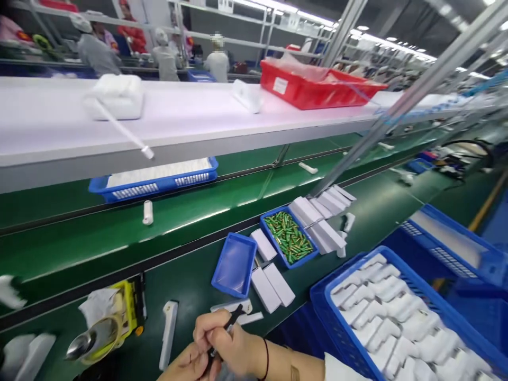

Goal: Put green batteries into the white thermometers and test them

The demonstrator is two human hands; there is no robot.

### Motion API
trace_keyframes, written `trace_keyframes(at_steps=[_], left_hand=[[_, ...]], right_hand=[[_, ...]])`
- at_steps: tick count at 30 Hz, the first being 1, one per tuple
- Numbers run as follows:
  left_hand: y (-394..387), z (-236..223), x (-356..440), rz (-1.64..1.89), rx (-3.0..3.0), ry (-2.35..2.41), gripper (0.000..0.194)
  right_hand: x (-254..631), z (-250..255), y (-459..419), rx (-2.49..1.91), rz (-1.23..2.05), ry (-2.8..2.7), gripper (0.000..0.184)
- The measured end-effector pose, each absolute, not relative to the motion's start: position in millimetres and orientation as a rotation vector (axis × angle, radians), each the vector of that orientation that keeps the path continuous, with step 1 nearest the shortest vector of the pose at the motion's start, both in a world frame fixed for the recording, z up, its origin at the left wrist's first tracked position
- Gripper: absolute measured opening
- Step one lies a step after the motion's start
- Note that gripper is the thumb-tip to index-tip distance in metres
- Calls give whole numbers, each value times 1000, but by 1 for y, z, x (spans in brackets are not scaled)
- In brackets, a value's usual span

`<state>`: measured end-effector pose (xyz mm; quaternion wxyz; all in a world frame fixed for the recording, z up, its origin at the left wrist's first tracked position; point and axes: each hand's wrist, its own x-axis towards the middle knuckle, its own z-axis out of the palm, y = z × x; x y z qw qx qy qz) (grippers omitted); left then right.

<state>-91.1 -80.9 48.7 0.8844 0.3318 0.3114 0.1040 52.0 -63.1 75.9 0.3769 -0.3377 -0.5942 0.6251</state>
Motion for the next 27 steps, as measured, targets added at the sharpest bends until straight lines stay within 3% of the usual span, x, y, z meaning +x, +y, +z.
trace_keyframes(at_steps=[5,8,10,12,18,23,27], left_hand=[[-39,13,-123,473,1093,1389,55],[-19,-25,-161,288,1221,1945,37],[-16,-47,-177,216,1265,2162,35],[-17,-62,-182,243,1311,2335,36],[51,-78,-190,406,1505,2521,36],[175,-85,-237,511,1372,2688,45],[236,-80,-269,496,1239,2706,38]], right_hand=[[121,11,-11,-1419,1230,-1661,65],[195,-27,29,-1806,873,-1532,45],[241,-44,51,-2020,665,-1470,30],[274,-59,68,-2179,529,-1447,34],[308,-98,88,-2403,410,-1595,45],[322,-105,79,-2368,380,-1729,40],[330,-102,77,-2274,367,-1652,31]])
